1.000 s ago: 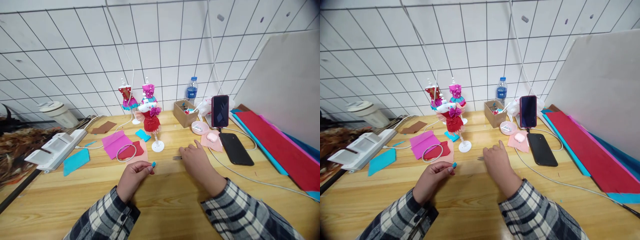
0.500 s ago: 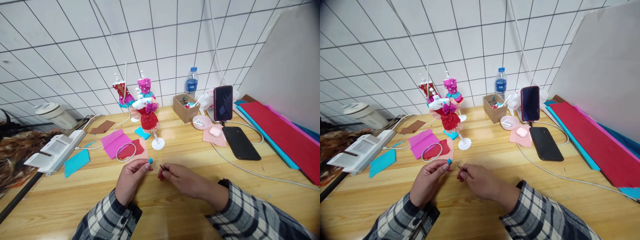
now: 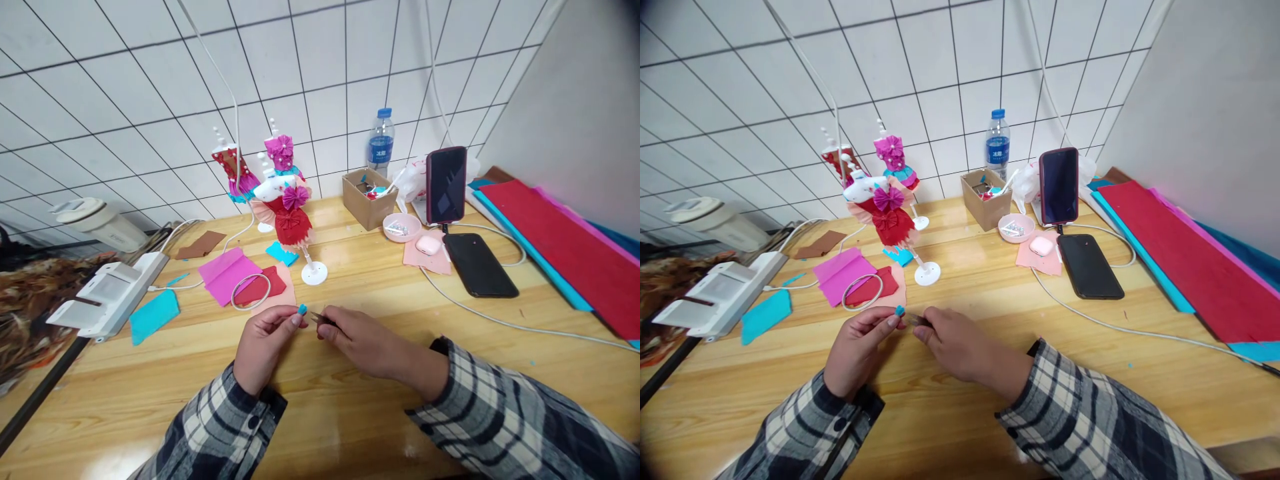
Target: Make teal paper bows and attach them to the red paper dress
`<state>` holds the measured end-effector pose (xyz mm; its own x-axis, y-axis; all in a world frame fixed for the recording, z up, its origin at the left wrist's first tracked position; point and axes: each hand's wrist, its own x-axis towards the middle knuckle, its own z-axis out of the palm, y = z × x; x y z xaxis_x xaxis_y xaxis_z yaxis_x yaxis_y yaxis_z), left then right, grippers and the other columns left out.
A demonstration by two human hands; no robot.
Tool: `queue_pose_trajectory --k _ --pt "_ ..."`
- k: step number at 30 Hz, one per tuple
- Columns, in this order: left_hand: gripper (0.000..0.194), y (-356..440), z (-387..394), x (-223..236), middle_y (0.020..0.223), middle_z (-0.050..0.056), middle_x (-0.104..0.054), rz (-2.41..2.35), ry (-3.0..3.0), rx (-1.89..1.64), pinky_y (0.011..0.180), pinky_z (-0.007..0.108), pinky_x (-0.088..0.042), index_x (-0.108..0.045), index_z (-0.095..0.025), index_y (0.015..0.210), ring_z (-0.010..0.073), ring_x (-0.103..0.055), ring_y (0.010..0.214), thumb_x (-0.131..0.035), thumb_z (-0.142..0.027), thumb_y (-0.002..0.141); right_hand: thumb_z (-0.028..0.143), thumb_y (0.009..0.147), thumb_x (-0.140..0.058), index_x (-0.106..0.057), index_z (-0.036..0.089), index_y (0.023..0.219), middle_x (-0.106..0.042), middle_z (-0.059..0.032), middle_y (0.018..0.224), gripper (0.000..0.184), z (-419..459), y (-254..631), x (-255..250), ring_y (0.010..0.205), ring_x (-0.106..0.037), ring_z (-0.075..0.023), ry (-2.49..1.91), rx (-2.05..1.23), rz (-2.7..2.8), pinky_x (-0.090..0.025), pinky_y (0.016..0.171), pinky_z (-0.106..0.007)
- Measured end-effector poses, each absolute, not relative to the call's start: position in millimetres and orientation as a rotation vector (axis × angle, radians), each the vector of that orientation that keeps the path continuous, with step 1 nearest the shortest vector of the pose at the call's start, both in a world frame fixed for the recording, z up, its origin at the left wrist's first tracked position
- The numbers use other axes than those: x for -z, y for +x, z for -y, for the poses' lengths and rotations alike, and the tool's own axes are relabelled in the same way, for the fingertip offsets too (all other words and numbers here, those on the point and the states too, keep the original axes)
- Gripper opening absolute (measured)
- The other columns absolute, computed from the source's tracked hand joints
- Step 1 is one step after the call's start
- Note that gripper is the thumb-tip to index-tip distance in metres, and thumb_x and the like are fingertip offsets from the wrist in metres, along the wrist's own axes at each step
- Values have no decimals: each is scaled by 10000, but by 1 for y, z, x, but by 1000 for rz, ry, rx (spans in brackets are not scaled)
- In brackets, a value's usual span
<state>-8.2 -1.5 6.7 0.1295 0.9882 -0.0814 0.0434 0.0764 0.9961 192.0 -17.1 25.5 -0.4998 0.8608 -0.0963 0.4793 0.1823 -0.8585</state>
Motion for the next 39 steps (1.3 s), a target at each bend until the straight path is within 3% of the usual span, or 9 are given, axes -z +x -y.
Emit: queue_pose_trajectory --k 12,23,29,39 --pt "225 -10 2 -2 795 66 -749 -1230 1423 -949 736 285 -523 -734 -155 847 191 -675 750 -738 -355 742 409 956 -419 -589 189 1046 -677 -66 934 293 19 192 -23 823 -598 -188 -1320 -1202 2136 -369 662 -261" --pt "136 -5 3 -10 801 62 -753 -1248 1712 -965 759 302 -520 -757 -184 814 202 -673 756 -701 -295 760 422 951 -437 -608 182 991 -673 -36 821 298 18 192 -22 707 -578 -151 -1301 -1237 2101 -344 587 -240" --pt "101 -7 4 -7 810 30 -770 -1300 1779 -949 1033 399 -395 -768 -236 797 207 -689 792 -699 -298 756 381 950 -453 -605 183 934 -711 -17 865 250 18 192 -22 684 -606 -123 -1241 -1330 2019 -358 587 -229" --pt "124 -9 2 -4 827 37 -774 -1303 1787 -932 1084 428 -351 -773 -242 799 215 -698 794 -700 -333 758 368 968 -405 -581 178 890 -679 -12 779 270 18 192 -22 699 -593 -127 -1229 -1327 2038 -381 618 -227"
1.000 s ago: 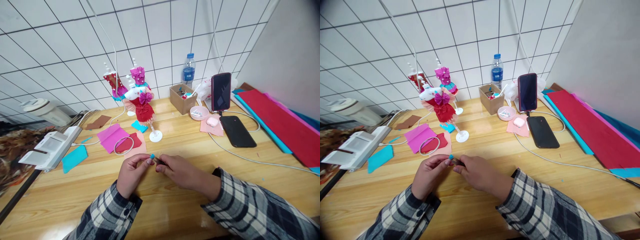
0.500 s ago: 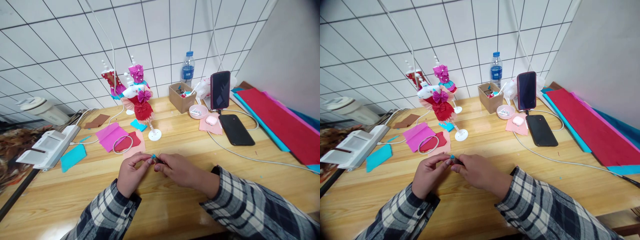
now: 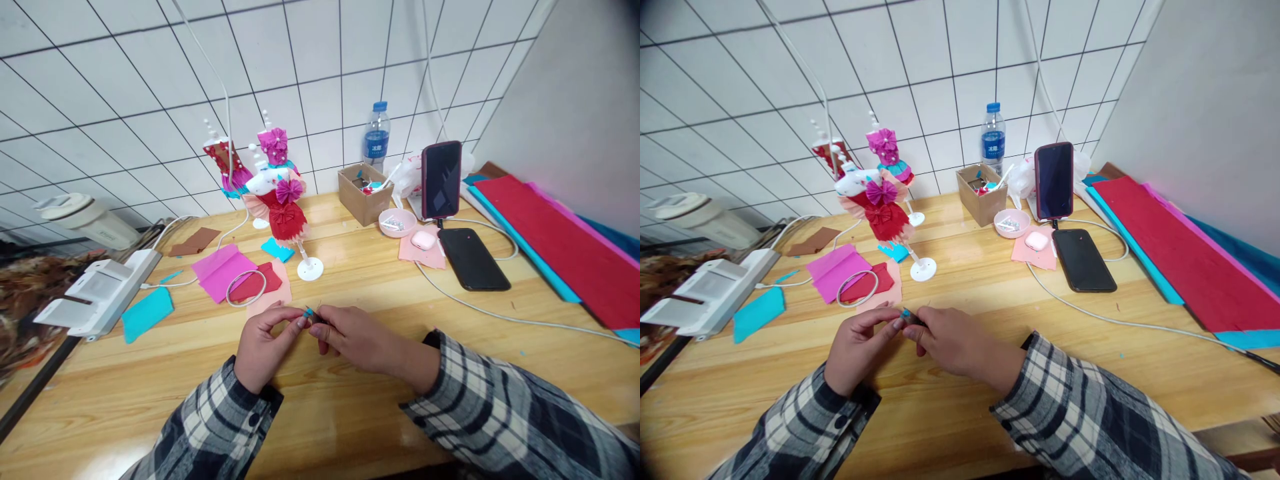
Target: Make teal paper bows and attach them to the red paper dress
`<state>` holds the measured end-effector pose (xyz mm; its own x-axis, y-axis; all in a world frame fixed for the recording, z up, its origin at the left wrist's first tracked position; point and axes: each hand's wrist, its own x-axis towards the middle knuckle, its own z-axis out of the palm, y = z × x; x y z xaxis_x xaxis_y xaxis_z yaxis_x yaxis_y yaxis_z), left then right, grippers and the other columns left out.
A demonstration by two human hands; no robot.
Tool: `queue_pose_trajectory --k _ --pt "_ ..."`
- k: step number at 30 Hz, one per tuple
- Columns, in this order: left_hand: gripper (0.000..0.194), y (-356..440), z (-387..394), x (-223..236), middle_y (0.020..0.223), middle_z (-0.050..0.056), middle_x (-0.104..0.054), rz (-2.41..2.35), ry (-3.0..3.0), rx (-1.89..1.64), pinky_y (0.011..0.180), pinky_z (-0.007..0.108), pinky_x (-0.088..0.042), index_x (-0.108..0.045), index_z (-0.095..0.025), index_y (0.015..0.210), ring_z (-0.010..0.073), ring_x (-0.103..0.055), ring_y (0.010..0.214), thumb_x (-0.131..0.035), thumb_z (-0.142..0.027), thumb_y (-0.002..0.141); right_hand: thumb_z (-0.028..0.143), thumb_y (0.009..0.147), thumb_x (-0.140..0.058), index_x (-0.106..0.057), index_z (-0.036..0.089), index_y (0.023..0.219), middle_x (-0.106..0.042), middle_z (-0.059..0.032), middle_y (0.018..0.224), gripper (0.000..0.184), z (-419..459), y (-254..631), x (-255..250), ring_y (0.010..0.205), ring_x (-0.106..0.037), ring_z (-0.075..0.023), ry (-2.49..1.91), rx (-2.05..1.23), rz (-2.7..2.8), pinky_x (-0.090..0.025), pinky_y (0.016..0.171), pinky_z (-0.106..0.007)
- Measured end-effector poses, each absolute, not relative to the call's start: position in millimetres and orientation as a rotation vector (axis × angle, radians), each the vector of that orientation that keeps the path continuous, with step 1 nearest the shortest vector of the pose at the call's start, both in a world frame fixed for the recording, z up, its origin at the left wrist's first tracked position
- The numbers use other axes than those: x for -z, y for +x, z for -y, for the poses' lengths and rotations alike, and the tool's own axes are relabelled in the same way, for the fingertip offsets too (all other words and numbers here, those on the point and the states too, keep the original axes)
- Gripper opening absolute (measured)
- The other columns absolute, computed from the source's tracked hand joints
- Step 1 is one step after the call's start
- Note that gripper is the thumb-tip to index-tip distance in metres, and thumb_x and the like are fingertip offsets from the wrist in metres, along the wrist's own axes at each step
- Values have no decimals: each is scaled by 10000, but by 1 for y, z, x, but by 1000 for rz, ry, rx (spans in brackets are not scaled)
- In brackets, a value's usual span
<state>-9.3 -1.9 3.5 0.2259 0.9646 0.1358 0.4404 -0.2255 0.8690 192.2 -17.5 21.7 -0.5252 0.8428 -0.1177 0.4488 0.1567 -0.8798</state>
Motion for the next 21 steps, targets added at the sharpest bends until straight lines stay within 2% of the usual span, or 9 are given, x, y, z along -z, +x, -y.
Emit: queue_pose_trajectory --k 10,21 --pt "104 -9 2 -4 839 27 -774 -1301 1797 -898 1101 440 -313 -768 -254 800 212 -694 802 -688 -313 772 376 962 -411 -549 183 863 -656 -4 747 258 17 192 -20 679 -573 -125 -1232 -1300 2052 -368 613 -228" --pt "129 -9 1 -4 825 35 -775 -1294 1808 -912 1100 430 -330 -760 -227 783 202 -691 764 -685 -330 767 398 963 -392 -520 189 847 -638 2 720 271 17 193 -17 653 -569 -122 -1219 -1326 2047 -359 585 -225"
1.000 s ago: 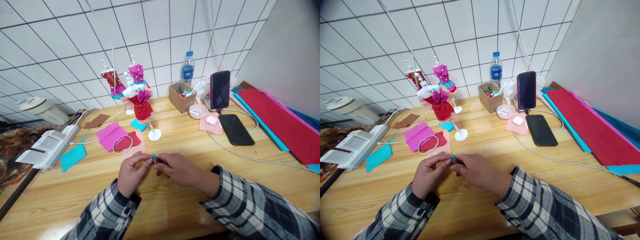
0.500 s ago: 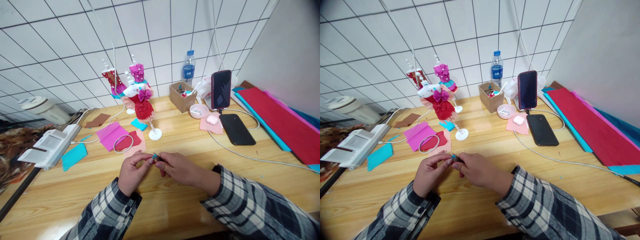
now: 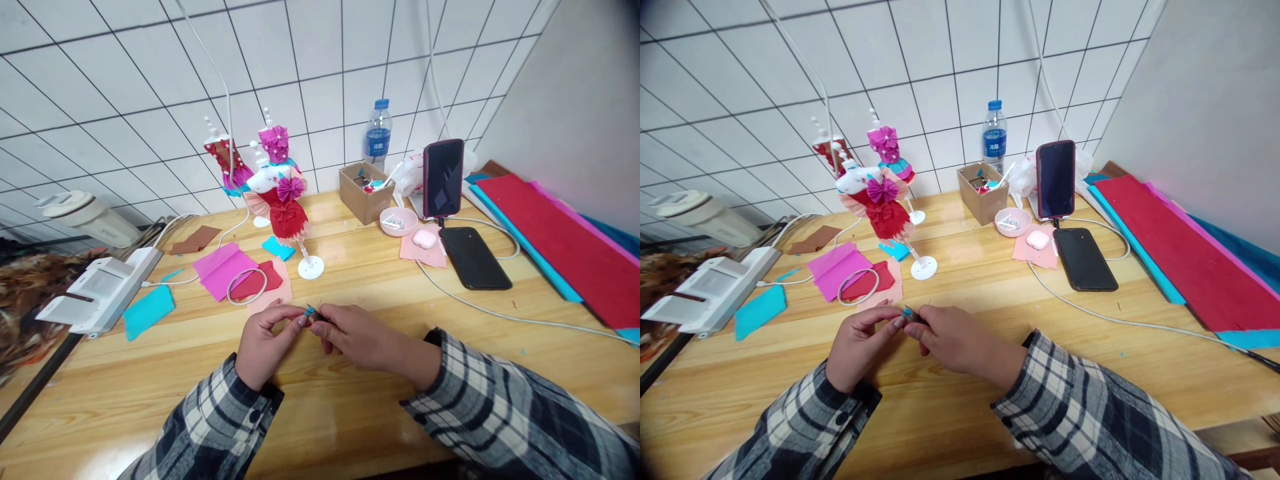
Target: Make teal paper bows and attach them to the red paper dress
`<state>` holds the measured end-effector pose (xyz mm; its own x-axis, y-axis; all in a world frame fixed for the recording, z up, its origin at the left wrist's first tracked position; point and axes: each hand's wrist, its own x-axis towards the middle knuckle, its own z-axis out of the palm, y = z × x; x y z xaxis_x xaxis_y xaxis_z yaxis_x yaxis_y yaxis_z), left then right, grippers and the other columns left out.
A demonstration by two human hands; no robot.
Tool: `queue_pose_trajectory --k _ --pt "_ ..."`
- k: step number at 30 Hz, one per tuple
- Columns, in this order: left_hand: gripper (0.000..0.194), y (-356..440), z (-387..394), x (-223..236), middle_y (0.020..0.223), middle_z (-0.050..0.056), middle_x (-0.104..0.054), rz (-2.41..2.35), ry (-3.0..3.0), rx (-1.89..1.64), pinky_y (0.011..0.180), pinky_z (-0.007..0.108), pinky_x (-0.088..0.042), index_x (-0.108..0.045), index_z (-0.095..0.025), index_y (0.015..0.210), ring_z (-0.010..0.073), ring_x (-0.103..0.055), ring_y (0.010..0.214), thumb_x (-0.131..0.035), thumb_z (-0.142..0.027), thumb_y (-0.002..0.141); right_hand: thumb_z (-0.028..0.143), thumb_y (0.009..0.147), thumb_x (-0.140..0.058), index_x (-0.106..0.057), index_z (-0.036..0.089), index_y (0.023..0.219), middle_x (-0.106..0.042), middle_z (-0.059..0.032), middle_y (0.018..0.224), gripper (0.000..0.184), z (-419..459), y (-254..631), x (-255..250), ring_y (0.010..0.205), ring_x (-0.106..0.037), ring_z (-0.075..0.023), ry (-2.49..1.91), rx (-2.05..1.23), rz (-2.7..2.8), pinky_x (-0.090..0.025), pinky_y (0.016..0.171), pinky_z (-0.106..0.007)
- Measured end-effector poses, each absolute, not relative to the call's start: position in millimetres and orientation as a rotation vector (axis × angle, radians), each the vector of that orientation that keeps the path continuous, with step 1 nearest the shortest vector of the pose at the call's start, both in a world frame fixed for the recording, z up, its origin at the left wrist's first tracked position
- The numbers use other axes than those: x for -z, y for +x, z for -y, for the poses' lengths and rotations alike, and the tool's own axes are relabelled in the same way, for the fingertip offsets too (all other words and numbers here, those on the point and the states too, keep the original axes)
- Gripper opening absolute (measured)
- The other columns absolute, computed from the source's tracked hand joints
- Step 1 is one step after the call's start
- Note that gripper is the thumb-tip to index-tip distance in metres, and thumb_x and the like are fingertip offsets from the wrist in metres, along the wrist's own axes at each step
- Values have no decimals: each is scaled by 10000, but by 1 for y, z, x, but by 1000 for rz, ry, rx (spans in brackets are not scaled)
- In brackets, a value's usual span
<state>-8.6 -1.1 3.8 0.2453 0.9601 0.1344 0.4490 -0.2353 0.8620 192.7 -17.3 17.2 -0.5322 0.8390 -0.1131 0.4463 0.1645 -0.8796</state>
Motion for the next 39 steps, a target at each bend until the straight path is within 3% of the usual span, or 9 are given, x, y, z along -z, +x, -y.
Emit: queue_pose_trajectory --k 13,25,39 --pt "100 -10 1 -2 824 7 -772 -1266 1851 -918 1105 435 -320 -759 -251 794 181 -694 772 -683 -314 777 391 982 -353 -502 194 852 -613 14 682 279 18 191 -14 630 -556 -120 -1176 -1314 2053 -356 586 -233" --pt "129 -6 2 -4 823 43 -775 -1296 1770 -927 1088 478 -320 -766 -230 774 206 -695 758 -703 -336 740 386 992 -332 -484 192 847 -536 4 711 286 18 189 -13 656 -488 -138 -1172 -1237 2064 -341 623 -261" --pt "107 -5 1 -3 784 31 -773 -1273 1755 -944 1082 419 -353 -760 -219 760 185 -695 723 -698 -306 753 376 1005 -282 -431 207 768 -479 33 630 327 18 187 -14 596 -474 -126 -1099 -1367 1981 -366 605 -259"
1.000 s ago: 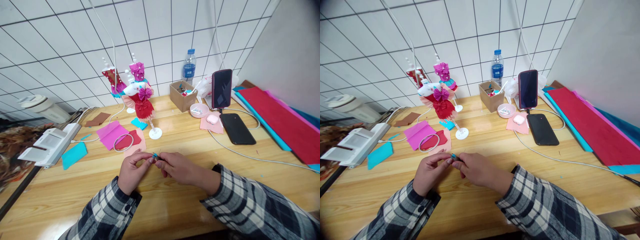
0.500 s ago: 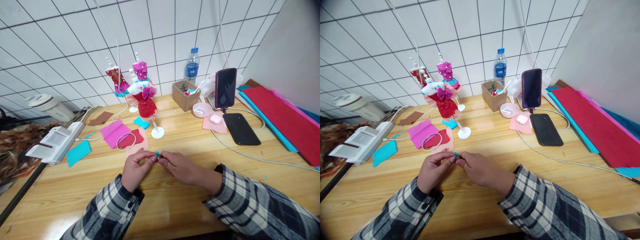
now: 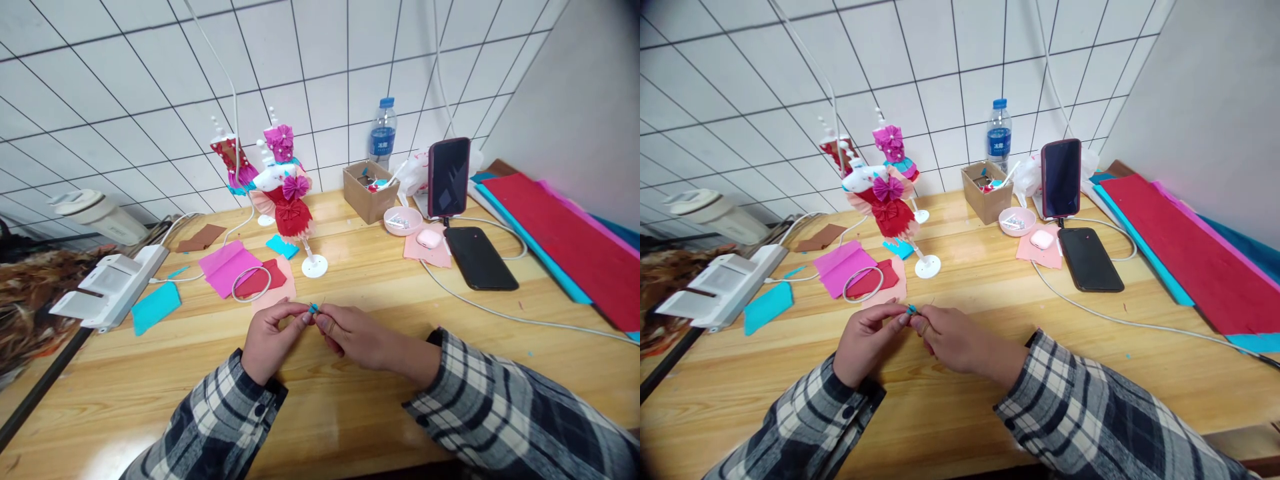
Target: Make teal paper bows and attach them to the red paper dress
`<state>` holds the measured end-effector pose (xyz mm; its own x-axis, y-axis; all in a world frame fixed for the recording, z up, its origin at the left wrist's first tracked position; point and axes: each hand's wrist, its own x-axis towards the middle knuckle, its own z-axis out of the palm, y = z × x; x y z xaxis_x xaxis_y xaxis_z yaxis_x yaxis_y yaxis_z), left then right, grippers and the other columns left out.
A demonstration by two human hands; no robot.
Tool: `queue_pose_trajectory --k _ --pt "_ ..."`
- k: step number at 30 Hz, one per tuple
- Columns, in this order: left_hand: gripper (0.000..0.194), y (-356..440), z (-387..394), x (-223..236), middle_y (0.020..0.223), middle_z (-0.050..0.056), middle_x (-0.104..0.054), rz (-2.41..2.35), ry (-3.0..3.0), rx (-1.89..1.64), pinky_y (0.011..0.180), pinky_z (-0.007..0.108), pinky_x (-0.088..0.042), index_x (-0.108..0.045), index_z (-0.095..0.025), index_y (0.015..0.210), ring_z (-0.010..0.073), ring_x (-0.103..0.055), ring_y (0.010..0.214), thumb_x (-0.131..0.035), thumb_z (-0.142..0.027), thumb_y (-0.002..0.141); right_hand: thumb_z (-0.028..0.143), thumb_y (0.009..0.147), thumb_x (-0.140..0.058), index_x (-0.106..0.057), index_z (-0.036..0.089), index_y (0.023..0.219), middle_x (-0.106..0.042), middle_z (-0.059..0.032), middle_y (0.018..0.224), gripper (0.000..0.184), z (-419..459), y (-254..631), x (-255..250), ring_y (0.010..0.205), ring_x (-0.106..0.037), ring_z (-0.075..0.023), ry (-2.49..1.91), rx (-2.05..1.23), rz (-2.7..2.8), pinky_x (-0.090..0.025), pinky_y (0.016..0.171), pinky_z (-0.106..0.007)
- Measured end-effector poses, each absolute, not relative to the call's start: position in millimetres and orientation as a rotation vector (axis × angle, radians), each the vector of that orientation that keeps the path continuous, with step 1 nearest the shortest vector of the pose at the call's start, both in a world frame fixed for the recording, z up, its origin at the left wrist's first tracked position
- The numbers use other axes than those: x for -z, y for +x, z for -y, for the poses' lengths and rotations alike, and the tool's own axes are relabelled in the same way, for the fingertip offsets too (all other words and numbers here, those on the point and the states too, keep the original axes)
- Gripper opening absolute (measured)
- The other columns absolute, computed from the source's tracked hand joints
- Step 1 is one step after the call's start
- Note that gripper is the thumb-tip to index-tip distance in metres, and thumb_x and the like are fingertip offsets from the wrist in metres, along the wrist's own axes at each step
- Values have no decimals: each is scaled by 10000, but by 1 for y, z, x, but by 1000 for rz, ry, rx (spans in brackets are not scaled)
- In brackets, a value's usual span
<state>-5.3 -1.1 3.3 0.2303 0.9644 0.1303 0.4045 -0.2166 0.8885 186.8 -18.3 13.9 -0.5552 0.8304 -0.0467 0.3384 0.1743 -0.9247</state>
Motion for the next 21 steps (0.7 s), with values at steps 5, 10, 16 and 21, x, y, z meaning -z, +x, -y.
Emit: queue_pose_trajectory --k 5,10,16,21 --pt "120 -8 2 0 789 27 -774 -1268 1742 -944 1098 426 -336 -760 -222 784 189 -698 746 -696 -322 763 383 1005 -272 -433 204 780 -492 31 630 329 20 188 -16 595 -487 -127 -1109 -1389 1979 -377 606 -262" --pt "163 -11 1 1 846 44 -776 -1274 1754 -912 1116 455 -306 -763 -221 824 202 -699 796 -680 -355 784 386 1001 -278 -438 206 793 -503 37 616 317 20 188 -18 585 -503 -126 -1134 -1432 1969 -382 602 -260" --pt "188 -11 1 0 835 56 -775 -1290 1769 -898 1031 433 -418 -763 -213 821 209 -702 777 -676 -375 784 357 1001 -287 -444 207 752 -491 35 605 330 19 187 -19 599 -497 -131 -1150 -1374 2013 -388 622 -260" --pt "179 -11 1 0 841 48 -775 -1282 1780 -890 983 410 -453 -765 -227 835 208 -702 784 -669 -373 791 327 995 -316 -488 200 805 -524 12 683 286 16 187 -17 657 -494 -144 -1147 -1281 2048 -383 651 -266"
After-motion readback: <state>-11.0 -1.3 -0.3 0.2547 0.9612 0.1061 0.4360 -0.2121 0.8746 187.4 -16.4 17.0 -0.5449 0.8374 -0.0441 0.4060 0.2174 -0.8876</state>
